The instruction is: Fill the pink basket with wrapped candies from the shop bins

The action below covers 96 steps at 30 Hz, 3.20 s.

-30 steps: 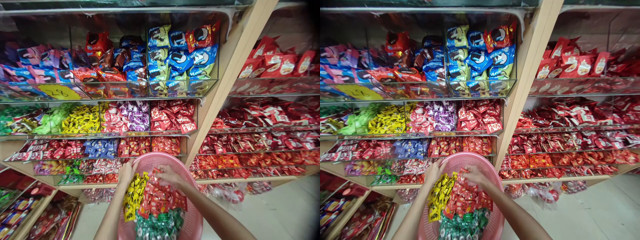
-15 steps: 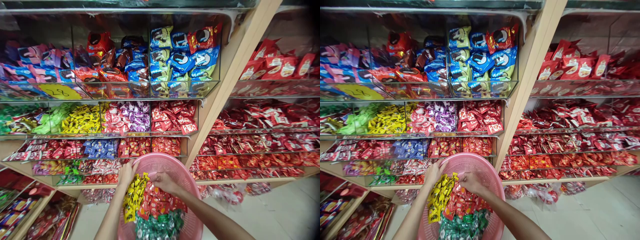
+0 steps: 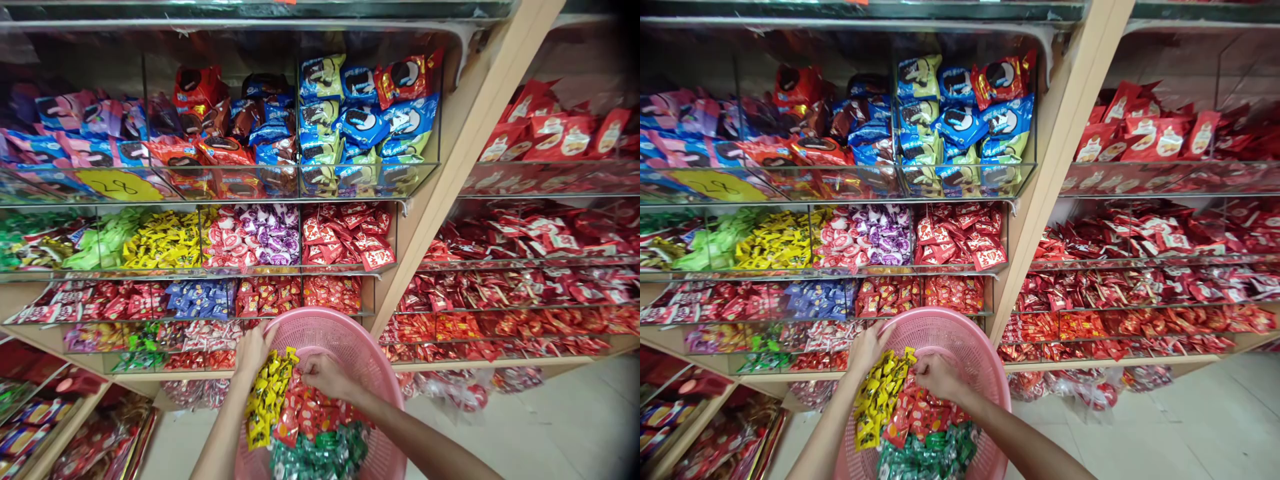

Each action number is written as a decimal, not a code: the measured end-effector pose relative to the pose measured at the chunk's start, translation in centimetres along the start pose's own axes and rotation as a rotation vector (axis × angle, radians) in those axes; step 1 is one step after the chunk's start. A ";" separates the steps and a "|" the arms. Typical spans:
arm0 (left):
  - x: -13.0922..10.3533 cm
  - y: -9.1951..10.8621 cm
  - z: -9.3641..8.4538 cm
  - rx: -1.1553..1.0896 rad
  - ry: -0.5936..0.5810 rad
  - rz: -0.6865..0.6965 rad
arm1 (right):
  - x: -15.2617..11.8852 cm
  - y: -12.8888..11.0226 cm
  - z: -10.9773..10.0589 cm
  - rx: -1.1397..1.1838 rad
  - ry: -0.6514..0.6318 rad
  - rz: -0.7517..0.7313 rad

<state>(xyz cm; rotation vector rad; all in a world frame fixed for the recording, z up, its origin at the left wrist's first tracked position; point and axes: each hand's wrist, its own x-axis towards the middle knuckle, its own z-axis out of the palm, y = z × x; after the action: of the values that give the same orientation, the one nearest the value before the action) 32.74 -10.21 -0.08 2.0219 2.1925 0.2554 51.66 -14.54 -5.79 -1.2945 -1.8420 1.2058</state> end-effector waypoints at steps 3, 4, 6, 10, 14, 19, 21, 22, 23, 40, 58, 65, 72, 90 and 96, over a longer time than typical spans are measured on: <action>0.0 -0.1 0.2 -0.001 0.011 0.018 | -0.4 -0.6 -0.3 -0.178 0.031 -0.075; 0.1 -0.2 0.2 0.002 0.015 0.024 | -0.5 -0.8 -0.4 -0.204 0.030 -0.079; 0.1 -0.3 0.4 0.010 0.021 0.031 | -0.4 -1.1 -0.7 -0.220 0.032 -0.079; 0.1 -0.3 0.4 0.017 0.018 0.022 | 1.0 -2.3 -2.9 -0.209 0.147 -0.087; 0.0 -0.1 0.2 0.008 0.010 0.016 | 4.0 -3.0 -7.7 -0.262 0.373 -0.135; 0.1 -0.2 0.2 -0.003 0.010 0.015 | 7.7 -0.6 -12.7 -0.404 0.633 0.141; 0.1 -0.4 0.4 -0.016 0.017 0.013 | 8.7 0.6 -13.5 -0.414 0.663 0.217; 0.1 -0.4 0.5 -0.023 0.023 0.017 | 9.0 1.2 -13.6 -0.413 0.670 0.238; 0.2 -0.5 0.6 -0.028 0.028 0.025 | 9.3 1.6 -13.6 -0.409 0.677 0.260; 0.1 -0.2 0.2 -0.017 0.003 0.013 | 9.1 2.9 -13.5 0.070 0.773 0.071; 0.3 -0.5 0.6 0.003 0.017 0.026 | 2.2 -3.2 -9.4 0.705 0.144 0.071; 0.3 -0.5 0.8 0.014 0.024 0.042 | 0.7 -3.0 -6.7 0.216 -0.311 -0.101; 0.2 -0.5 0.7 0.001 0.021 0.030 | 1.1 -2.3 -6.5 -0.058 -0.571 -0.166; 0.3 -0.5 0.8 0.001 0.034 0.019 | -0.7 -1.5 -5.1 -0.379 -0.494 -0.124; 0.2 -0.5 0.6 0.003 0.018 0.038 | -1.8 -1.9 -5.4 -0.397 -0.464 -0.084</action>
<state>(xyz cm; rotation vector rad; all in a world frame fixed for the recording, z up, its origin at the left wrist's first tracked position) 32.40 -10.03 -0.80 2.0719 2.1682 0.2753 56.05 -14.59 -1.73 -1.1851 -2.5464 1.2073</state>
